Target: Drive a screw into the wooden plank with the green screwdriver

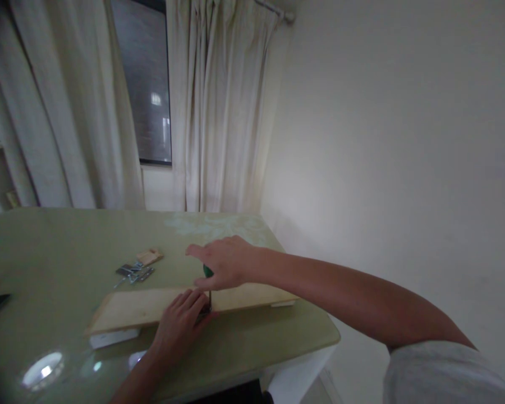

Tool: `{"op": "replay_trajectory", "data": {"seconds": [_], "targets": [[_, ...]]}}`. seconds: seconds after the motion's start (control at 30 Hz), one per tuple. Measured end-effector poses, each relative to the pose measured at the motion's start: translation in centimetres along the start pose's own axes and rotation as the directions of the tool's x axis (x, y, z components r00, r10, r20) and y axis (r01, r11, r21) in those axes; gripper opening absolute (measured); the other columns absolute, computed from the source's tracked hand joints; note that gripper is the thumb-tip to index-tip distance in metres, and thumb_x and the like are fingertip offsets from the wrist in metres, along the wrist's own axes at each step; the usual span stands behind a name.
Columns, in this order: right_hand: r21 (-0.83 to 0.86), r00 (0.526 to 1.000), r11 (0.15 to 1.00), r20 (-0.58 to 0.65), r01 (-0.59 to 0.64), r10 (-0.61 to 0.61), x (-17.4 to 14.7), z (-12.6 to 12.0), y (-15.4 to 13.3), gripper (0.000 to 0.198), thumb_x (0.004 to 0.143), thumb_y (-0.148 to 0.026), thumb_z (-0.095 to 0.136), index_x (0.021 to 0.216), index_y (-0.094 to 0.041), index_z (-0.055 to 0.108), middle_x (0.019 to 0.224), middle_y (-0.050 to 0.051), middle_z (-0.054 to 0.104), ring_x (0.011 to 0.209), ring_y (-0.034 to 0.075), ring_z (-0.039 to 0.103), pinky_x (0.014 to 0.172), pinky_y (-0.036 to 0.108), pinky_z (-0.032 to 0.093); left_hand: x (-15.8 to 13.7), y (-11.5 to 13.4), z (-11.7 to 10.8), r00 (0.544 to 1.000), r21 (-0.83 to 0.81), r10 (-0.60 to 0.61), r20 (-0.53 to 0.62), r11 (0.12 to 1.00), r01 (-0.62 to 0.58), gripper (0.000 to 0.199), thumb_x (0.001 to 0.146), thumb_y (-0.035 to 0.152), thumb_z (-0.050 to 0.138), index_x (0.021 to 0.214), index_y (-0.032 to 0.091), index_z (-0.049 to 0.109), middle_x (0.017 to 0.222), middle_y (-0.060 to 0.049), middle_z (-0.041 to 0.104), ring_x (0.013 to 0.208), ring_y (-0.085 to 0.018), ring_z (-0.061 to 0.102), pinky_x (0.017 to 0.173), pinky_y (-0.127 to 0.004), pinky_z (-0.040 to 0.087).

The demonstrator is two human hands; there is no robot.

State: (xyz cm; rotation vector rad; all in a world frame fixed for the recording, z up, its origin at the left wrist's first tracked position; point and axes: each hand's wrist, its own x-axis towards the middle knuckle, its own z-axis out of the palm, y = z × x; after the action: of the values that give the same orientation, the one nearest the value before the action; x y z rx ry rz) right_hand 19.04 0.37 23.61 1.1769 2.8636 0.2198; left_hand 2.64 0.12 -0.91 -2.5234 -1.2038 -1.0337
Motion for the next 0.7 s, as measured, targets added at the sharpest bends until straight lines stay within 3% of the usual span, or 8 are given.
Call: {"op": "replay_trajectory", "data": {"seconds": [0.07,0.13,0.2,0.33,0.47,0.53,0.6,0.7], "targets": [[-0.086,0.991,0.987,-0.011,-0.134,0.134,0.3,0.2,0.0,0.058,0.1,-0.068,0.055,0.129,-0.019,0.068,0.098,0.015,0.079,0.087,0.032,0.074,0.069,0.036,0.05,0.1,0.1,-0.2,1.0,-0.009,0.004,0.0,1.0,-0.004,0.016,0.097,0.037,0.071,0.094,0.024,0.064,0.095,-0.002,0.068,0.089,-0.024,0.061,0.08,-0.037,0.045],[-0.109,0.989,0.984,0.012,-0.143,0.145,0.4,0.1,0.1,0.051,0.106,-0.062,0.048,0.12,-0.018,0.071,0.094,0.015,0.079,0.086,0.032,0.074,0.069,0.036,0.049,0.1,0.1,-0.2,1.0,-0.012,0.008,-0.003,1.0,-0.008,0.015,0.097,0.037,0.072,0.094,0.024,0.064,0.094,-0.002,0.067,0.088,-0.024,0.061,0.079,-0.037,0.044],[-0.031,0.998,0.999,0.059,-0.006,0.007,0.3,-0.3,0.1,0.035,0.106,-0.043,0.054,0.132,-0.023,0.066,0.11,0.012,0.078,0.095,0.029,0.074,0.073,0.034,0.05,0.1,0.0,-0.2,1.0,-0.01,0.006,0.001,1.0,-0.006,0.016,0.097,0.038,0.072,0.094,0.024,0.064,0.093,-0.002,0.067,0.088,-0.024,0.061,0.079,-0.037,0.044],[0.148,0.98,0.974,0.07,0.173,-0.185,0.1,-0.6,0.3,0.058,0.092,-0.023,0.069,0.148,-0.026,0.053,0.13,0.009,0.072,0.107,0.023,0.069,0.082,0.031,0.05,0.0,0.0,-0.2,1.0,-0.008,0.0,-0.003,1.0,0.0,0.018,0.097,0.038,0.072,0.092,0.024,0.063,0.093,-0.002,0.067,0.087,-0.024,0.06,0.078,-0.037,0.043],[0.098,0.994,0.99,0.049,-0.103,0.098,0.6,0.1,0.7,0.042,0.099,-0.053,0.064,0.124,-0.02,0.07,0.102,0.011,0.077,0.092,0.028,0.071,0.075,0.034,0.048,-0.1,0.0,-0.1,1.0,-0.012,0.003,-0.016,1.0,-0.003,0.014,0.097,0.036,0.072,0.095,0.024,0.063,0.096,-0.002,0.068,0.089,-0.024,0.06,0.079,-0.037,0.042],[0.083,0.987,0.984,0.053,-0.155,0.151,0.8,0.3,1.1,0.036,0.105,-0.05,0.056,0.113,-0.019,0.073,0.093,0.01,0.077,0.087,0.026,0.07,0.074,0.033,0.048,-0.1,-0.1,-0.1,1.0,-0.019,0.004,-0.02,1.0,-0.004,0.014,0.097,0.036,0.072,0.096,0.024,0.063,0.095,-0.002,0.067,0.088,-0.024,0.06,0.079,-0.036,0.042],[0.194,0.998,0.981,0.067,-0.008,-0.005,0.9,0.3,1.5,0.025,0.103,-0.03,0.059,0.124,-0.02,0.068,0.099,0.006,0.078,0.091,0.021,0.07,0.081,0.03,0.049,-0.1,-0.1,0.0,1.0,-0.023,0.003,-0.027,1.0,-0.004,0.014,0.097,0.035,0.072,0.095,0.024,0.063,0.094,-0.002,0.067,0.087,-0.024,0.06,0.078,-0.036,0.042],[0.357,0.974,0.918,0.074,0.174,-0.214,0.9,0.0,2.0,0.053,0.093,-0.011,0.064,0.144,-0.021,0.055,0.115,0.005,0.076,0.098,0.017,0.068,0.089,0.026,0.049,-0.1,-0.2,0.1,0.999,-0.015,0.006,-0.041,1.0,-0.007,0.014,0.097,0.033,0.072,0.093,0.025,0.062,0.092,-0.001,0.066,0.086,-0.024,0.06,0.077,-0.036,0.042]]}}
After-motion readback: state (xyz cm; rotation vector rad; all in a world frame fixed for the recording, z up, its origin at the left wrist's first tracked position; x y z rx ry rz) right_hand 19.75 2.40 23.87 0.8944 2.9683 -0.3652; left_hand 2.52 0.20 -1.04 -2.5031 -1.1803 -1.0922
